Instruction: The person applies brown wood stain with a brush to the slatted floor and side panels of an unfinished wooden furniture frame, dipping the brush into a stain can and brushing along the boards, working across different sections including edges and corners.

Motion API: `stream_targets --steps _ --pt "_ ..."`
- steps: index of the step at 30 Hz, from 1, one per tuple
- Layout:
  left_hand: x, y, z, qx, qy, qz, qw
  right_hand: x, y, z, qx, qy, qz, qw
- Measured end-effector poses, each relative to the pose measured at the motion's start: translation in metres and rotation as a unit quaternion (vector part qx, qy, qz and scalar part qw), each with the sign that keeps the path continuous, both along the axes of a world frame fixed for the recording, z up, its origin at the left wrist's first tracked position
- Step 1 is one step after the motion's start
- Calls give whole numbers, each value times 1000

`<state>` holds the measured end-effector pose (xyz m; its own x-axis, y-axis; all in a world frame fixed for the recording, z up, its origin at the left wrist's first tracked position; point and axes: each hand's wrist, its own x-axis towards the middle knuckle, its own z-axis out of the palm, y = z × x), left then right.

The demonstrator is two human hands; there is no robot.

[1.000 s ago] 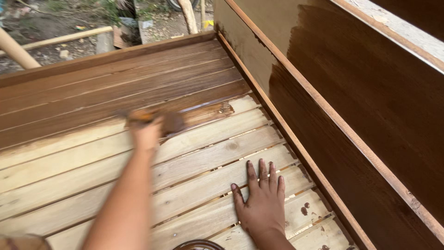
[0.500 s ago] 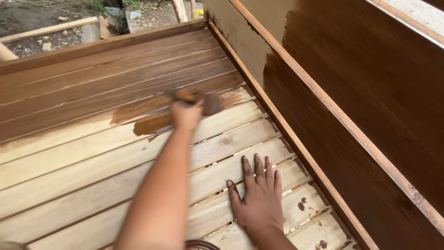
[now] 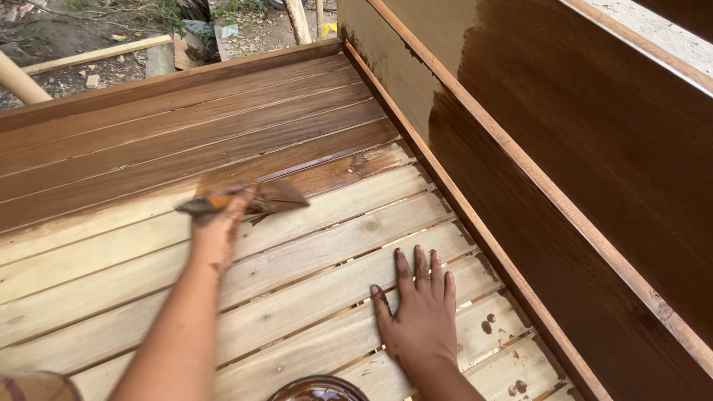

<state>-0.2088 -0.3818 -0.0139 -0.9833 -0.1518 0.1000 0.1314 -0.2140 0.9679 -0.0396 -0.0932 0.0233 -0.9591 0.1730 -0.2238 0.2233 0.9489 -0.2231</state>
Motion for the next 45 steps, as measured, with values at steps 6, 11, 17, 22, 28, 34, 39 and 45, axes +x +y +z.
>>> stream_targets --steps 6,11,17,22,28,34,39,45 --pt "-54 108 -37 -169 71 18 983 -1 0 1 3 -1 -3 1000" --pt "-111 203 -20 -252 18 49 966 -2 2 -1 10 4 0 1000" --pt "-98 144 10 -318 -55 -18 946 0 1 0 -12 28 -9 999" --pt "-68 8 -11 -63 -28 -58 996 2 0 -1 -8 23 -8 1000" --pt "-100 79 -14 -186 -43 -70 979 0 2 -6 -4 10 10 1000" --pt "-122 238 4 -302 -56 -36 951 1 6 -11 -3 39 15 999" --pt "-101 198 38 -329 -27 -32 943 2 5 -8 -14 48 12 999" --pt "-66 65 25 -308 -47 -95 945 3 3 -5 -18 36 5 999"
